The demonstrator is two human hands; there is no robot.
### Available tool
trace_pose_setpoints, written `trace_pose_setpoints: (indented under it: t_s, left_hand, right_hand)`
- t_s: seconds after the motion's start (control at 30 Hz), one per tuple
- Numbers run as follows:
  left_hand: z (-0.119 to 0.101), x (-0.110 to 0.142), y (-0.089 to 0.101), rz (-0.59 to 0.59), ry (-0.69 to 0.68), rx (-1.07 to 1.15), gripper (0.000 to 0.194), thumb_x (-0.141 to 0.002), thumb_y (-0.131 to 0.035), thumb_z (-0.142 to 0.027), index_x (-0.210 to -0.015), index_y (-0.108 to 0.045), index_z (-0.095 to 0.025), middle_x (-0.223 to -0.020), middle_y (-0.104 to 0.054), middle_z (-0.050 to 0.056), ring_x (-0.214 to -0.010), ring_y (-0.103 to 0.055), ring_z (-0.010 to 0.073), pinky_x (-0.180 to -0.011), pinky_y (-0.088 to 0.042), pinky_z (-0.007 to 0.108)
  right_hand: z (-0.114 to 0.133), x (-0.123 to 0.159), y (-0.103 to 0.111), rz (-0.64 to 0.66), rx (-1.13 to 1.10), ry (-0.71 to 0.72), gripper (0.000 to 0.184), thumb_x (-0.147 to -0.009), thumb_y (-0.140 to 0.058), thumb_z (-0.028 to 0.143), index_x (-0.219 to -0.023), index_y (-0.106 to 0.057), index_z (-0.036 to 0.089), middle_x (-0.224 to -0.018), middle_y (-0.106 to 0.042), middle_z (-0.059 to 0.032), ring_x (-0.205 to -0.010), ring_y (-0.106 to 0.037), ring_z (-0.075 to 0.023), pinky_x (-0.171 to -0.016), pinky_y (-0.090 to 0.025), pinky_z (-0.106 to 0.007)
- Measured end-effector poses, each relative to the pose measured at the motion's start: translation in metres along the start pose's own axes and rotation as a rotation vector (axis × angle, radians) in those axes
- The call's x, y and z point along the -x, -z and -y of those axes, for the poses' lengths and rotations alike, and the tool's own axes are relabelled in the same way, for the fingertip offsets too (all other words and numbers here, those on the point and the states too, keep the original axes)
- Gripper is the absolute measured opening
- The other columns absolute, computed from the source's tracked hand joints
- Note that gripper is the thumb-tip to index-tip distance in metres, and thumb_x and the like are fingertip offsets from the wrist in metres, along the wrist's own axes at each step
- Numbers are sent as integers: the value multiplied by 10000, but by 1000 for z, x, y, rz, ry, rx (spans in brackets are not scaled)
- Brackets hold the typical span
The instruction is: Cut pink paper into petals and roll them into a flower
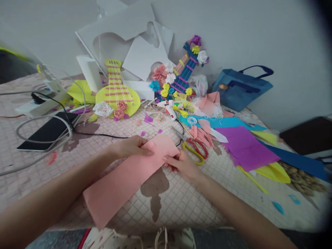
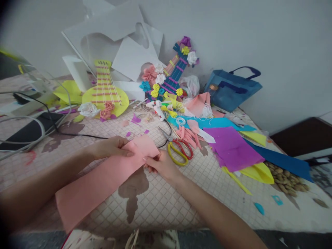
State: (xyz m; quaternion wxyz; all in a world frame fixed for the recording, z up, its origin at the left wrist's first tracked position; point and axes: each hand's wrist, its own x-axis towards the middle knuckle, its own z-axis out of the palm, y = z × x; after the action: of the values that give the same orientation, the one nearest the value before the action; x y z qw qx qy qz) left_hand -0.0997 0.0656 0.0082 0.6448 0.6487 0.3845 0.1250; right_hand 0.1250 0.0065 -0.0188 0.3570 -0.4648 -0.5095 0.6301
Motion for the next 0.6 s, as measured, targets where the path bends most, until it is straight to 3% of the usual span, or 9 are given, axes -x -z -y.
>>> trace_pose_setpoints:
  t_s: [0.4,0.6]
  left_hand:
    - [0,1,-1,27,11,84,352,-720,-646,-459,-830,-672,-126,-705,-636,30,-575,-539,115,-502,-367,202]
    - [-1,1,-3,10,11,116,369,-755,-602,-492,-814,-663,-132,-694,-627,22,-563,-525,106,-504,-371,201]
  right_hand:
    - [7,3,1,-34,92,-11,270,-690,-693,389,-679,-596,138,-567,-615,4,-402,-466,-56,-334,-307,-168]
    - [12,4,0,7,137,-35,312,-726,-653,419,-609,-595,135,-469,-542,28,-349,-394,-41,-322,-266,-169]
